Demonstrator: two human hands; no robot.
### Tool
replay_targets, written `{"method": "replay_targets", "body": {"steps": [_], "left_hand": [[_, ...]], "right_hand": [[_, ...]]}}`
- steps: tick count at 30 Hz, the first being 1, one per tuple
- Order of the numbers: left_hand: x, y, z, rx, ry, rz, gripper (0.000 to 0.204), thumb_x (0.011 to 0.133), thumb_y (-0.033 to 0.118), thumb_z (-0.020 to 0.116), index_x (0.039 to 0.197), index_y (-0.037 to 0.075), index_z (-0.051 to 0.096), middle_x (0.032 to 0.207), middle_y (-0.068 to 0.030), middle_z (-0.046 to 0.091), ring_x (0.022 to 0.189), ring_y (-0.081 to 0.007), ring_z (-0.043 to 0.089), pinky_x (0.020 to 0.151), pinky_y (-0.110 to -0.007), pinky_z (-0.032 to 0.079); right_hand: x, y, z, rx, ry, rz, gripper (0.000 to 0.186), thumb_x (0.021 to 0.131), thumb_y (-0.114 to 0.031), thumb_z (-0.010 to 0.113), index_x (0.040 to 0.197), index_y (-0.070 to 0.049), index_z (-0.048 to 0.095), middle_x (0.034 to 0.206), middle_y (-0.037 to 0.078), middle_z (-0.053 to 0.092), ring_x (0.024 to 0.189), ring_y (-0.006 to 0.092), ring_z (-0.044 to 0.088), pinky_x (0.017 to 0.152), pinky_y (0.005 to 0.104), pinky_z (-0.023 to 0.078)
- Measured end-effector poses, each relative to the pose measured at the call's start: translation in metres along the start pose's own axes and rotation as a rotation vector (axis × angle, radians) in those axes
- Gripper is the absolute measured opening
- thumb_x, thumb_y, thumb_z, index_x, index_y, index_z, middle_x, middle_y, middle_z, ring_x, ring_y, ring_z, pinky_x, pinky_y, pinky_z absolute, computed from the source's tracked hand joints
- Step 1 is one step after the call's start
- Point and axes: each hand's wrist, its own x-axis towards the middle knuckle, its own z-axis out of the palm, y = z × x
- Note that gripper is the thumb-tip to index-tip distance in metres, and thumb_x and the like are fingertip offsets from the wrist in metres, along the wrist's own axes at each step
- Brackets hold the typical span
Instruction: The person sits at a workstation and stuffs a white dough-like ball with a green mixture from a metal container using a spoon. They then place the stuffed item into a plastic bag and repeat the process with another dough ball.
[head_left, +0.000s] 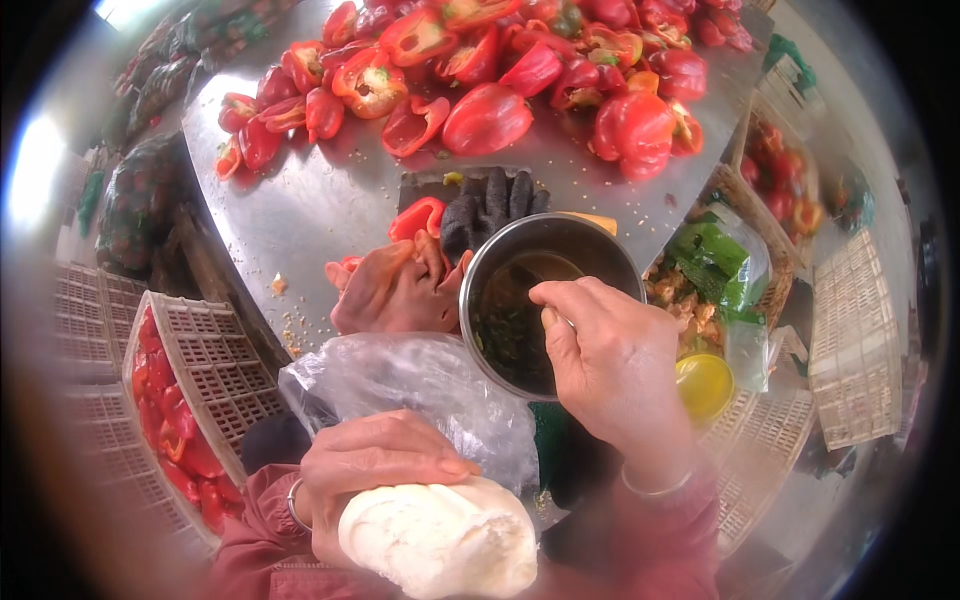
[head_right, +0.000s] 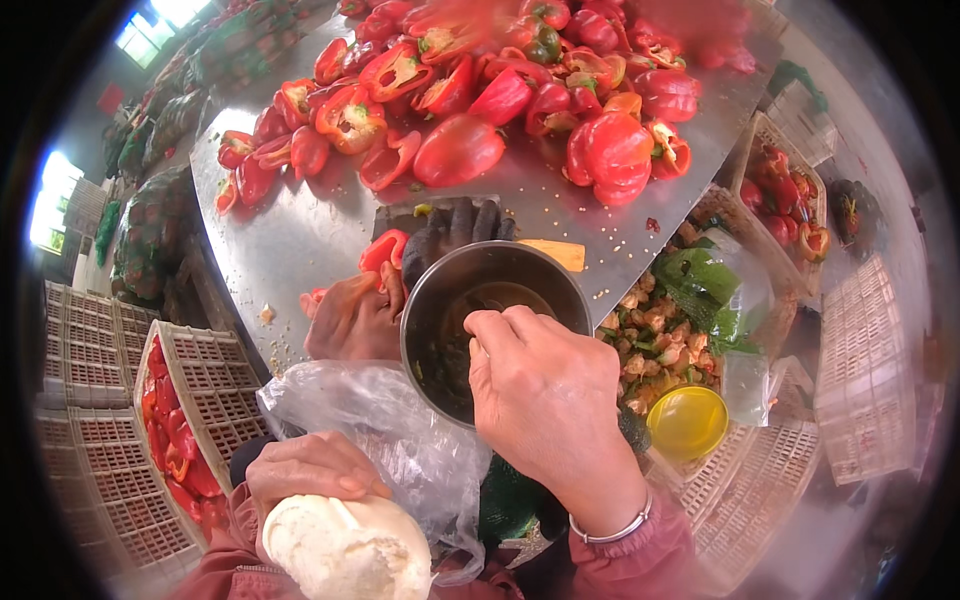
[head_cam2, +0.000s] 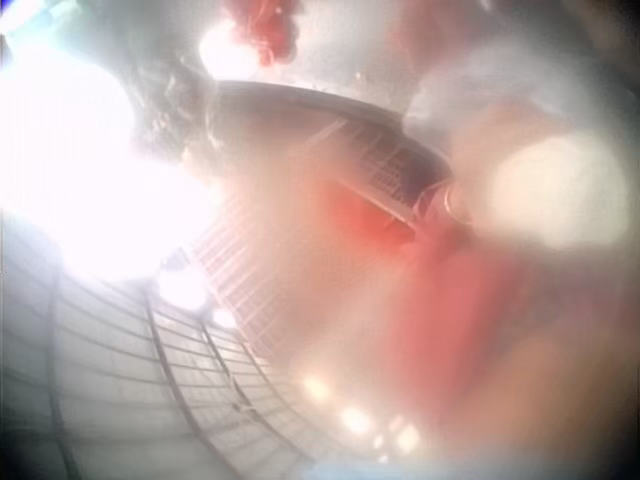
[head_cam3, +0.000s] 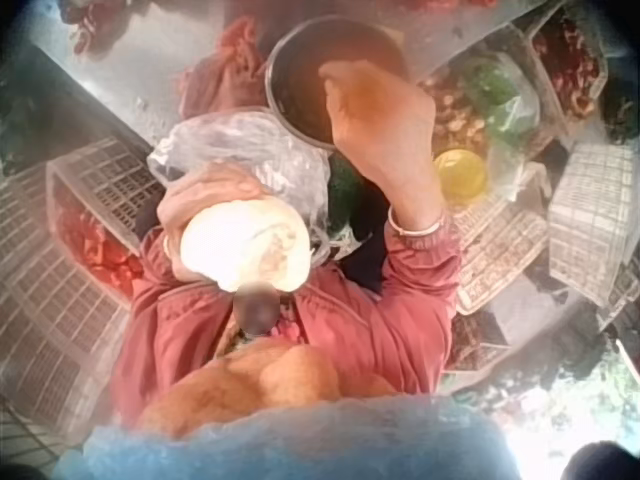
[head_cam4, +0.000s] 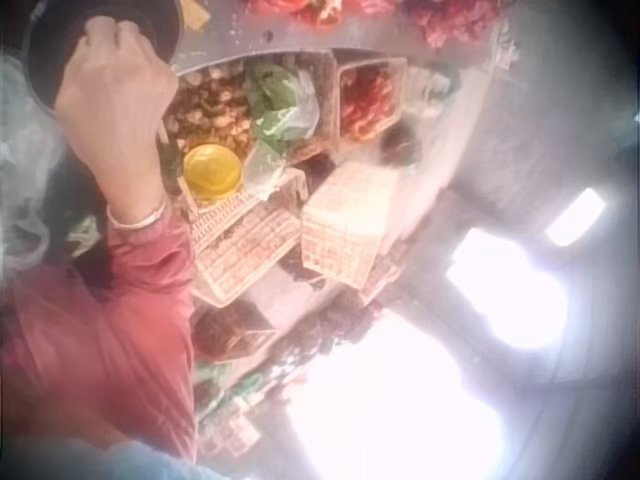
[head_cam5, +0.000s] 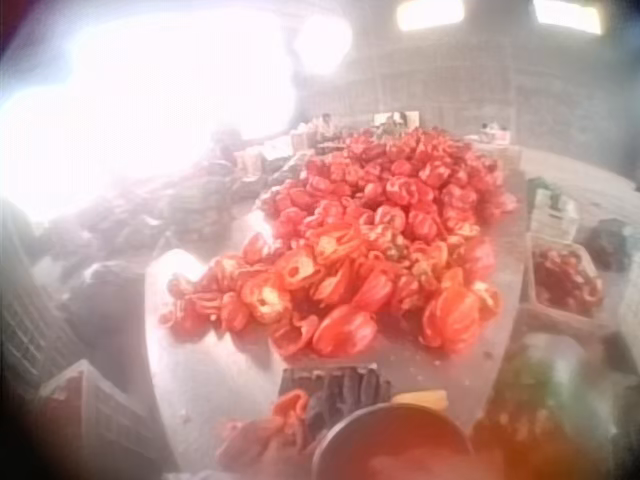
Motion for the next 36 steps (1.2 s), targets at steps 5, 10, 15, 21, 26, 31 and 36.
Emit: {"method": "replay_targets", "body": {"steps": [5, 10, 15, 21, 26, 31, 36], "left_hand": [[-0.006, -0.006, 0.000, -0.094, 0.025, 0.020, 0.055, 0.077, 0.032, 0.085, 0.109, -0.011, 0.073, 0.099, -0.0226, 0.074, 0.082, -0.0325, 0.074, 0.074, -0.038, 0.059], [0.019, 0.012, -0.007, 0.009, -0.099, -0.021, 0.056, 0.075, 0.030, 0.085, 0.110, -0.011, 0.072, 0.099, -0.0217, 0.074, 0.083, -0.0323, 0.074, 0.075, -0.037, 0.058], [0.018, 0.019, -0.005, 0.017, -0.074, -0.117, 0.057, 0.074, 0.028, 0.085, 0.112, -0.012, 0.072, 0.099, -0.0222, 0.073, 0.083, -0.0321, 0.073, 0.076, -0.038, 0.058], [0.017, 0.010, -0.010, 0.040, -0.113, -0.042, 0.056, 0.073, 0.027, 0.084, 0.112, -0.012, 0.072, 0.101, -0.0230, 0.073, 0.084, -0.0320, 0.073, 0.076, -0.038, 0.058], [0.012, 0.017, 0.000, 0.043, -0.027, -0.118, 0.056, 0.074, 0.027, 0.085, 0.112, -0.012, 0.072, 0.101, -0.0224, 0.073, 0.084, -0.0319, 0.074, 0.077, -0.038, 0.058], [0.015, 0.012, -0.004, 0.008, -0.055, -0.076, 0.054, 0.074, 0.026, 0.085, 0.112, -0.011, 0.072, 0.101, -0.0221, 0.074, 0.084, -0.0316, 0.074, 0.077, -0.038, 0.058], [0.019, 0.024, -0.007, 0.073, -0.103, -0.143, 0.055, 0.074, 0.026, 0.085, 0.112, -0.012, 0.072, 0.100, -0.0215, 0.073, 0.084, -0.0313, 0.074, 0.076, -0.037, 0.058]], "right_hand": [[0.004, -0.003, 0.000, 0.108, -0.058, 0.092, 0.006, 0.088, -0.008, 0.067, 0.093, -0.007, 0.068, 0.078, 0.008, 0.067, 0.071, 0.0275, 0.068, 0.061, 0.0378, 0.053], [0.003, -0.002, 0.001, 0.308, -0.123, 0.193, 0.006, 0.090, -0.007, 0.064, 0.092, -0.005, 0.069, 0.077, 0.012, 0.068, 0.068, 0.0294, 0.067, 0.060, 0.0385, 0.052], [0.002, 0.001, -0.001, 0.547, -0.099, 0.381, 0.008, 0.091, -0.006, 0.061, 0.091, -0.004, 0.069, 0.070, 0.014, 0.064, 0.060, 0.0283, 0.064, 0.058, 0.0371, 0.049], [0.001, 0.003, -0.011, 0.361, -0.039, 0.308, 0.009, 0.088, -0.006, 0.060, 0.086, -0.004, 0.069, 0.062, 0.013, 0.059, 0.055, 0.0273, 0.061, 0.056, 0.0361, 0.047], [0.000, 0.009, -0.012, 0.393, -0.097, 0.337, 0.009, 0.087, -0.005, 0.061, 0.083, -0.004, 0.069, 0.058, 0.012, 0.057, 0.054, 0.0266, 0.061, 0.054, 0.0356, 0.046], [0.000, 0.004, -0.014, 0.372, -0.027, 0.441, 0.009, 0.088, -0.005, 0.062, 0.084, -0.005, 0.070, 0.059, 0.012, 0.058, 0.056, 0.0248, 0.062, 0.055, 0.0337, 0.046], [-0.003, 0.003, -0.006, 0.354, 0.107, 0.345, 0.007, 0.088, -0.005, 0.063, 0.089, -0.005, 0.070, 0.065, 0.013, 0.062, 0.057, 0.0253, 0.063, 0.055, 0.0342, 0.046]]}}
